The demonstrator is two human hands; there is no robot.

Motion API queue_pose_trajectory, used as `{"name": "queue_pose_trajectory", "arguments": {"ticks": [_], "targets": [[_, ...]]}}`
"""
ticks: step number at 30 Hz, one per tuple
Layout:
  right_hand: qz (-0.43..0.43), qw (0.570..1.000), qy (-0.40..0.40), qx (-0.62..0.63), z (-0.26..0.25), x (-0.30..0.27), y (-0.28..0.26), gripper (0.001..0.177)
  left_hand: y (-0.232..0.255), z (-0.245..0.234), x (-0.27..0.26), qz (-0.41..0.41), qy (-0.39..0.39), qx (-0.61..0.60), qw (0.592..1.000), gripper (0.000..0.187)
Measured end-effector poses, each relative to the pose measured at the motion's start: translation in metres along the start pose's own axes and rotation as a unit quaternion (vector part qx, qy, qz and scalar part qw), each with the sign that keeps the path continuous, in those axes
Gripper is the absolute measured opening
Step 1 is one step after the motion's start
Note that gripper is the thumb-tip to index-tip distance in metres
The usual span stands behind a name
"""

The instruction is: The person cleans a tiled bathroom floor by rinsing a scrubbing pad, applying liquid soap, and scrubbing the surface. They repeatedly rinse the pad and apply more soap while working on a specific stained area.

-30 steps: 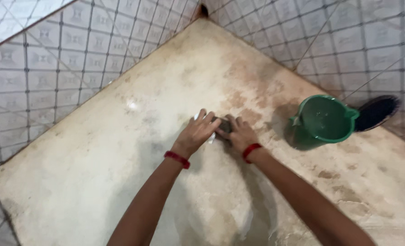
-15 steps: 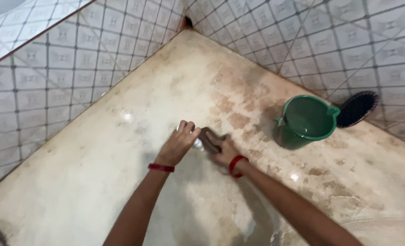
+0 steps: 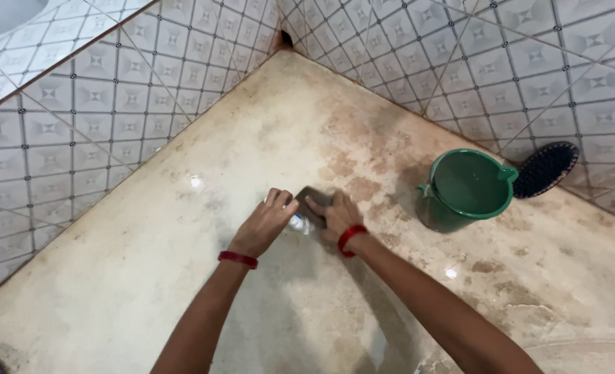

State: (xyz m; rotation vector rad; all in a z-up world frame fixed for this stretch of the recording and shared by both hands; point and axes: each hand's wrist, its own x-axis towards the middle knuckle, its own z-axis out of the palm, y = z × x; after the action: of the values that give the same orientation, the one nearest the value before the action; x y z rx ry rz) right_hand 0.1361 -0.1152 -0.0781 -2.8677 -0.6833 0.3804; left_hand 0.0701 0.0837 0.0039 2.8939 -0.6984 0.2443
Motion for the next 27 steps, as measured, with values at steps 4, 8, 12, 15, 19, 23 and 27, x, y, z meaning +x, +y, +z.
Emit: {"name": "queue_pose_trajectory", "arguments": {"ticks": [4,8,12,15,19,23,27], "targets": [[-0.068,0.994,0.060,-0.057,0.022,-0.033,0.007,0.096,-0.006,-0.002,-0.007,0.020,0.006,0.018,1.000,0.035],[0.032,0.995,0.094,0.003,0.015,-0.022,-0.008,0.088,0.004,-0.001,-0.002,0.023,0.044,0.045,0.998,0.037],[-0.034,0.997,0.057,-0.029,0.014,-0.048,-0.002,0.095,-0.007,-0.001,0.000,0.029,0.023,0.015,0.999,0.034],[0.050,0.992,0.087,-0.080,-0.001,-0.013,0.010,0.089,-0.006,0.000,-0.009,0.011,0.019,-0.013,1.000,0.032],[0.040,0.996,0.011,0.083,0.025,-0.030,0.001,0.087,-0.009,0.009,-0.008,-0.018,0.035,0.009,0.999,0.031],[-0.035,0.991,0.091,-0.090,0.026,-0.025,0.012,0.085,-0.013,0.008,-0.020,-0.020,0.022,-0.003,1.000,0.032],[0.123,0.971,0.001,0.204,0.020,-0.014,-0.006,0.092,-0.003,0.008,-0.021,-0.037,0.054,-0.010,0.998,0.031]]}}
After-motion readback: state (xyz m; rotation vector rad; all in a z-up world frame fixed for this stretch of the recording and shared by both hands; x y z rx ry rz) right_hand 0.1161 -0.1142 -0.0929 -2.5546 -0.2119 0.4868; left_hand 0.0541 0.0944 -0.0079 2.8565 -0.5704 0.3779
